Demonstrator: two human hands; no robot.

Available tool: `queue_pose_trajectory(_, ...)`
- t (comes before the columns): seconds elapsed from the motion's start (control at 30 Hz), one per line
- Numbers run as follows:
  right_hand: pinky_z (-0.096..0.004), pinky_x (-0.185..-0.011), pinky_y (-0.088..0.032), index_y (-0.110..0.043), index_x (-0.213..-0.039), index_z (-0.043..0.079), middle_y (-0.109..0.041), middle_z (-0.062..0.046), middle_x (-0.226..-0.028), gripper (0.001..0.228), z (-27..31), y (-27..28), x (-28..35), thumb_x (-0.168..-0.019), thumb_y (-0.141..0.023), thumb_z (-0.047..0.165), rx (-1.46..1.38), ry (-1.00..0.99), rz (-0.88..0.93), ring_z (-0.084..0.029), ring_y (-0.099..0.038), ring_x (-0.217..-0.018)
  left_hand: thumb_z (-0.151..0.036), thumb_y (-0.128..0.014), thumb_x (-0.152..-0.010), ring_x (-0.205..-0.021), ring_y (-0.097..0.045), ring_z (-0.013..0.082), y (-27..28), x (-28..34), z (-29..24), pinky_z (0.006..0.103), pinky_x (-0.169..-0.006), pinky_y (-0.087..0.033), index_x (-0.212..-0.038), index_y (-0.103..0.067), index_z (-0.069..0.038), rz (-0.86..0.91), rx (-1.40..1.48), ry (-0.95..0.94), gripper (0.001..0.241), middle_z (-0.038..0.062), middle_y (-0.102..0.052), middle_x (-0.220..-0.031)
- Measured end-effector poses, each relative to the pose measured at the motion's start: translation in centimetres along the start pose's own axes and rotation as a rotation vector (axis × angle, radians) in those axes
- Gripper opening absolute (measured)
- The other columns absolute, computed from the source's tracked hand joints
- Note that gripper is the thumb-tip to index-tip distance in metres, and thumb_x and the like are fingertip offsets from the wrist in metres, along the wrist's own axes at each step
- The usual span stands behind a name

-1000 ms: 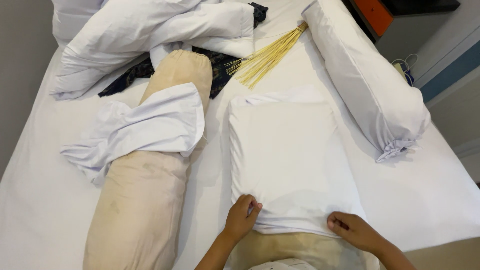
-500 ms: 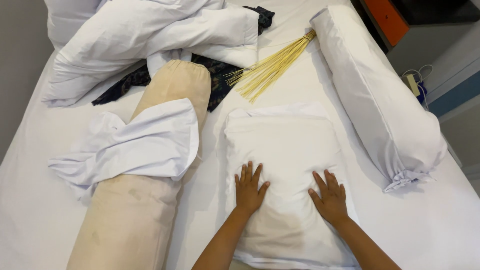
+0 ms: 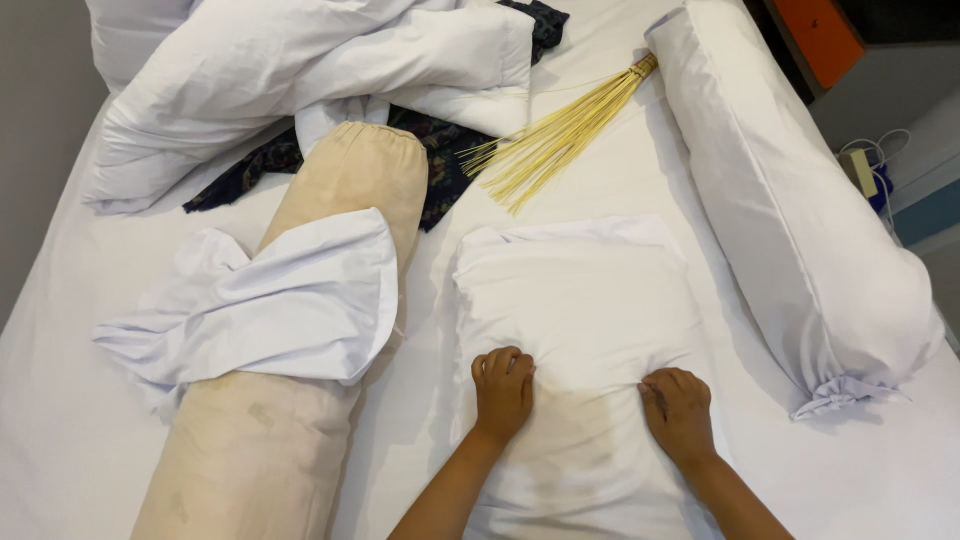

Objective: The person puts a white pillowcase onto a beige pillow on a bed. They unfold the pillowcase, place the pillow inside, and repeatedly pull and smooth the fabric to fit it snugly around the pillow.

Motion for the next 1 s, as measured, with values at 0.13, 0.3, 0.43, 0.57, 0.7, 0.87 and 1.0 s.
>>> queue_pose_trajectory(0.13, -0.035, -0.081, -0.052, -0.072, -0.084, 0.004, -0.074, -0.004, -0.09, 0.003, 0.1, 1.4, -0.9, -0.081, -0.073, 0.006, -0.017, 0.034, 0.03, -0.022, -0.066, -0.081, 0.005, -0.061, -0.082, -0.096, -0.06, 0.0232, 1.4, -1.7, -1.6, 0.0366, -0.095, -0.041, -0.096, -0.061, -0.007, 0.069, 0.167, -0.009, 0.018, 0.004, -0.065, -0.098)
queue_pose_trajectory(0.3, -0.034, -0.085, -0.054, -0.073, -0.087, 0.006, -0.077, -0.001, -0.094, 0.006, 0.1, 2.3, -1.5, -0.082, -0.073, 0.007, -0.02, -0.035, 0.14, -0.021, -0.069, -0.09, 0.006, -0.055, -0.084, -0.062, -0.054, 0.0257, 2.9, -1.2, -4.3, 0.0357, -0.08, -0.048, -0.086, -0.056, -0.005, 0.125, 0.368, 0.062, 0.011, 0.006, -0.058, -0.066)
queue_pose_trajectory(0.43, -0.032, -0.091, -0.053, -0.072, -0.087, 0.012, -0.078, 0.005, -0.109, 0.006, -1.3, 2.4, -0.7, -0.088, -0.07, 0.017, -0.089, -0.214, 0.348, -0.017, -0.067, -0.102, 0.003, -0.054, -0.087, -0.057, -0.056, 0.0262, 2.3, 1.5, -4.9, 0.0364, -0.076, -0.051, -0.085, -0.055, -0.005, 0.25, 0.387, 0.1, 0.009, 0.007, -0.058, -0.063)
queue_pose_trajectory(0.57, -0.029, -0.092, -0.054, -0.075, -0.096, 0.01, -0.08, 0.005, -0.111, 0.011, -0.4, 3.6, -0.7, -0.092, -0.069, 0.019, -0.105, -0.456, 0.47, -0.016, -0.071, -0.098, -0.007, -0.05, -0.097, -0.051, -0.053, 0.0235, 1.7, 1.1, -3.9, 0.0368, -0.055, -0.043, -0.09, -0.055, -0.006, 0.276, 0.325, 0.152, 0.009, 0.008, -0.056, -0.058)
queue_pose_trajectory(0.7, -0.031, -0.077, -0.052, -0.066, -0.099, 0.018, -0.077, 0.001, -0.087, 0.013, -0.7, 3.1, -0.4, -0.1, -0.056, 0.026, 0.109, -0.401, 0.539, -0.017, -0.067, -0.076, -0.015, -0.058, -0.096, -0.061, -0.059, 0.0262, 2.6, 0.4, -4.6, 0.0385, -0.063, -0.046, -0.091, -0.062, -0.007, 0.378, 0.333, 0.126, 0.01, 0.007, -0.061, -0.064)
queue_pose_trajectory(0.87, -0.035, -0.084, -0.054, -0.062, -0.107, 0.018, -0.071, -0.004, -0.08, 0.028, -2.7, -0.8, 5.8, -0.104, -0.041, 0.036, 0.179, -0.35, 0.599, -0.019, -0.068, -0.077, -0.03, -0.069, -0.093, -0.1, -0.058, 0.0247, 1.0, 2.5, -0.4, 0.0389, -0.099, -0.038, -0.132, -0.058, -0.008, 0.424, 0.166, 0.018, 0.046, 0.007, -0.066, -0.107)
queue_pose_trajectory(1.0, -0.031, -0.08, -0.053, -0.067, -0.103, 0.017, -0.073, -0.002, -0.08, 0.025, -1.9, 0.4, 6.7, -0.103, -0.046, 0.031, 0.028, -0.5, 0.526, -0.017, -0.068, -0.075, -0.028, -0.066, -0.093, -0.099, -0.051, 0.0223, 0.9, 3.2, 2.3, 0.0384, -0.101, -0.032, -0.098, -0.068, -0.012, 0.369, 0.074, 0.052, 0.017, 0.0, -0.059, -0.1)
Point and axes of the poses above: each hand's wrist, its own x-axis away from the middle knuckle, its own y-axis out of the back of the hand, z = x × y, the point moved 6 cm from there along -x, towards the middle knuckle
